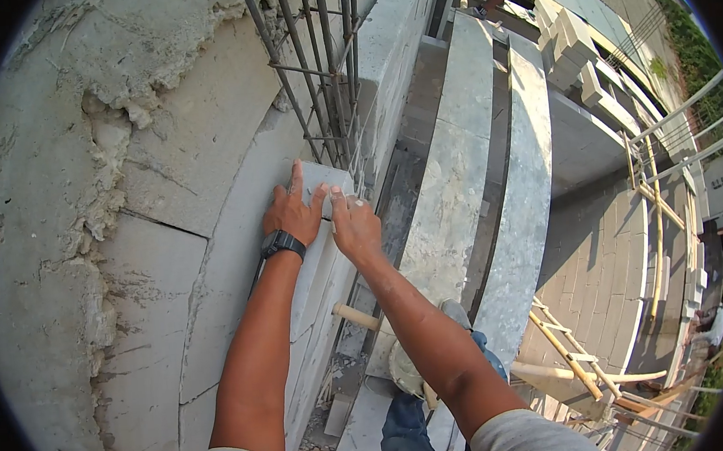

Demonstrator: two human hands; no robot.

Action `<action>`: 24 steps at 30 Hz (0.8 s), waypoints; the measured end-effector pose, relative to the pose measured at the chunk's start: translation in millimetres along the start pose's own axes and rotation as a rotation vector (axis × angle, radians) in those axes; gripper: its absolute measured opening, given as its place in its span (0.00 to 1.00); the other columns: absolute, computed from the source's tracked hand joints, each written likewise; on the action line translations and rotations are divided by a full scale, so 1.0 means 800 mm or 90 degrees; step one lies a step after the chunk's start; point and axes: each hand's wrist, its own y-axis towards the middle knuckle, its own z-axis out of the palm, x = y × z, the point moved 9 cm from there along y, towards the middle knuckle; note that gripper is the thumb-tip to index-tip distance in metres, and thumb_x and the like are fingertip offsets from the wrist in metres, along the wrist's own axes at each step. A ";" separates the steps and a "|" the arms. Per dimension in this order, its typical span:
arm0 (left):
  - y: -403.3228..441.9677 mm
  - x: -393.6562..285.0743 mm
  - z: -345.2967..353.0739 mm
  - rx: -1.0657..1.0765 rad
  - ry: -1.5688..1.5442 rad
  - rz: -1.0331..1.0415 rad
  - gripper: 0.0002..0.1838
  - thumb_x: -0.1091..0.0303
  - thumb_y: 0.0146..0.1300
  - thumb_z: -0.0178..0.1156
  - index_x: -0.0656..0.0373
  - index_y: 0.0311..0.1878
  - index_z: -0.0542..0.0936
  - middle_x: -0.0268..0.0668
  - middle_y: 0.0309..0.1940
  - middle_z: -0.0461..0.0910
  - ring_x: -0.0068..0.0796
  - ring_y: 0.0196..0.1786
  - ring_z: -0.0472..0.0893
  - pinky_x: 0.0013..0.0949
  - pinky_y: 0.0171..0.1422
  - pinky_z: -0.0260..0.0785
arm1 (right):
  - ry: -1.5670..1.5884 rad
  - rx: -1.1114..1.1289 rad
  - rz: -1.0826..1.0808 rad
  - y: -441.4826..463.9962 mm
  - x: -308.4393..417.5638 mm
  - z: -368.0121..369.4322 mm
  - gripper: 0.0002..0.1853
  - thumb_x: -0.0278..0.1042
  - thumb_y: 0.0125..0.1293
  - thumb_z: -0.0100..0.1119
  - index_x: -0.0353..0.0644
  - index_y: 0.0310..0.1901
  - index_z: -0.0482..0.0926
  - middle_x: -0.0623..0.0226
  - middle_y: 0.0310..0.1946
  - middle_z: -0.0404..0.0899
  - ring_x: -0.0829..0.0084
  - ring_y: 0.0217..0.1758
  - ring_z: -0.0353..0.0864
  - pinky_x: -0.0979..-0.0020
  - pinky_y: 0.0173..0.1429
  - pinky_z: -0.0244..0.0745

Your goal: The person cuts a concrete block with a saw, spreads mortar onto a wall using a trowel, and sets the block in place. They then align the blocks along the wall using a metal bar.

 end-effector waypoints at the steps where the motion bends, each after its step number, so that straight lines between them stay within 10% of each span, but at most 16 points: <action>1: 0.000 0.000 -0.002 -0.004 -0.001 0.002 0.43 0.30 0.72 0.46 0.37 0.84 0.54 0.54 0.56 0.77 0.55 0.51 0.85 0.50 0.55 0.78 | 0.006 0.010 -0.005 0.000 0.002 0.000 0.35 0.59 0.80 0.36 0.33 0.38 0.83 0.37 0.38 0.83 0.35 0.48 0.81 0.44 0.55 0.72; 6: -0.006 -0.002 -0.008 0.008 -0.005 -0.011 0.43 0.29 0.71 0.46 0.37 0.84 0.54 0.53 0.56 0.78 0.56 0.51 0.85 0.50 0.56 0.78 | 0.112 0.097 -0.022 0.005 -0.028 0.010 0.36 0.61 0.81 0.36 0.30 0.50 0.82 0.34 0.47 0.82 0.36 0.58 0.79 0.50 0.63 0.71; 10: -0.024 0.017 -0.013 -0.040 -0.070 -0.019 0.44 0.30 0.72 0.47 0.40 0.84 0.53 0.54 0.58 0.77 0.56 0.56 0.82 0.50 0.57 0.77 | 0.055 -0.065 -0.323 -0.068 -0.134 -0.027 0.35 0.55 0.83 0.37 0.22 0.62 0.72 0.38 0.56 0.79 0.47 0.63 0.77 0.57 0.69 0.66; 12: -0.046 0.037 -0.028 -0.042 -0.151 -0.003 0.44 0.34 0.73 0.49 0.46 0.84 0.54 0.55 0.60 0.77 0.56 0.59 0.80 0.50 0.58 0.76 | 0.156 0.038 -0.143 -0.137 -0.229 -0.065 0.29 0.51 0.84 0.40 0.26 0.52 0.76 0.49 0.43 0.80 0.53 0.45 0.76 0.58 0.55 0.71; 13: -0.065 0.043 -0.044 -0.094 -0.184 0.066 0.43 0.36 0.74 0.50 0.50 0.83 0.55 0.55 0.60 0.76 0.56 0.60 0.80 0.50 0.60 0.75 | 0.191 0.114 0.088 -0.182 -0.295 -0.085 0.32 0.54 0.84 0.39 0.25 0.64 0.72 0.43 0.55 0.80 0.54 0.56 0.82 0.59 0.64 0.74; 16: -0.174 0.095 -0.085 -0.173 -0.254 0.196 0.41 0.46 0.75 0.55 0.61 0.81 0.58 0.58 0.62 0.75 0.56 0.64 0.77 0.48 0.65 0.73 | 0.054 0.045 0.107 -0.316 -0.445 -0.188 0.32 0.60 0.80 0.47 0.31 0.38 0.79 0.59 0.28 0.78 0.69 0.35 0.80 0.65 0.41 0.76; 21: -0.429 0.231 -0.135 -0.191 -0.270 0.056 0.40 0.48 0.74 0.59 0.65 0.79 0.62 0.59 0.64 0.74 0.58 0.65 0.76 0.50 0.68 0.70 | 0.082 -0.026 0.332 -0.416 -0.417 -0.290 0.30 0.58 0.77 0.54 0.31 0.38 0.80 0.62 0.29 0.80 0.72 0.32 0.80 0.66 0.39 0.76; 24: -0.583 0.319 -0.128 -0.202 -0.220 -0.117 0.39 0.50 0.72 0.60 0.66 0.77 0.64 0.59 0.64 0.74 0.59 0.67 0.74 0.51 0.70 0.68 | -0.035 0.109 0.211 -0.395 -0.342 -0.266 0.28 0.55 0.76 0.57 0.28 0.44 0.81 0.59 0.33 0.83 0.70 0.34 0.83 0.65 0.40 0.78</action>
